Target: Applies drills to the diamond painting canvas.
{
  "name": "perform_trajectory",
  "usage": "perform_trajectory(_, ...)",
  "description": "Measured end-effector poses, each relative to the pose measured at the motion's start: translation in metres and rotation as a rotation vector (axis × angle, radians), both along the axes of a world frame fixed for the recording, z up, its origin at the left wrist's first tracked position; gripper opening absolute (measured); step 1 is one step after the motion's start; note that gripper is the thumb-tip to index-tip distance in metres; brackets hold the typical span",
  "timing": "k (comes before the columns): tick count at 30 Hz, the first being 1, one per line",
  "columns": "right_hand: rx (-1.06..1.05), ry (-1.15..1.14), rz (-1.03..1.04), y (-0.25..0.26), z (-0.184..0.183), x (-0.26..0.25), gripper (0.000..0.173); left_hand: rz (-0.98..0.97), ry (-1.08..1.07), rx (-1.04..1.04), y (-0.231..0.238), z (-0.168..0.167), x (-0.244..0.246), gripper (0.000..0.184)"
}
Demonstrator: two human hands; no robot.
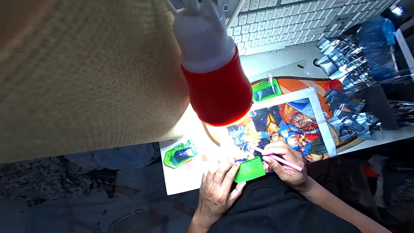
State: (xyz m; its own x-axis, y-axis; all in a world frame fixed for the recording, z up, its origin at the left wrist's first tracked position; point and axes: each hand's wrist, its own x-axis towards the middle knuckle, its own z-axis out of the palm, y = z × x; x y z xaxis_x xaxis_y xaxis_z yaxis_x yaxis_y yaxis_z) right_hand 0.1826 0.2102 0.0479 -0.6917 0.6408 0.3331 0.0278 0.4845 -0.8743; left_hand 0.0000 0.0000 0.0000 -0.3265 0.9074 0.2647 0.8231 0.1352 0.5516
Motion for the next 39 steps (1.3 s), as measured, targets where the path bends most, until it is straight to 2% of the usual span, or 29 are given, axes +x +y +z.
perform_trajectory(4,-0.051,0.044,0.014,-0.002,-0.001,0.008,0.018,0.006,-0.010,0.014,-0.023,-0.014,0.011,0.059)
perform_trajectory(7,0.015,0.062,0.018,-0.004,-0.002,0.014,0.022,0.004,-0.023,0.049,-0.041,-0.024,0.016,0.061)
perform_trajectory(14,0.093,0.066,0.001,-0.003,0.002,0.019,0.023,-0.004,-0.005,0.084,-0.062,-0.025,0.018,0.062)
perform_trajectory(20,0.040,0.042,0.037,-0.002,0.005,0.013,0.026,0.008,0.021,0.065,-0.044,-0.019,0.009,0.059)
perform_trajectory(27,0.135,0.036,-0.004,0.003,-0.007,0.010,0.025,-0.010,0.045,-0.005,0.016,0.010,-0.011,0.051)
perform_trajectory(32,0.249,-0.024,-0.028,-0.001,-0.014,0.012,0.027,-0.012,0.065,-0.044,0.020,0.008,-0.011,0.053)
perform_trajectory(39,0.262,-0.082,0.017,-0.005,-0.015,0.009,0.025,-0.024,0.078,-0.040,0.018,0.008,-0.012,0.054)
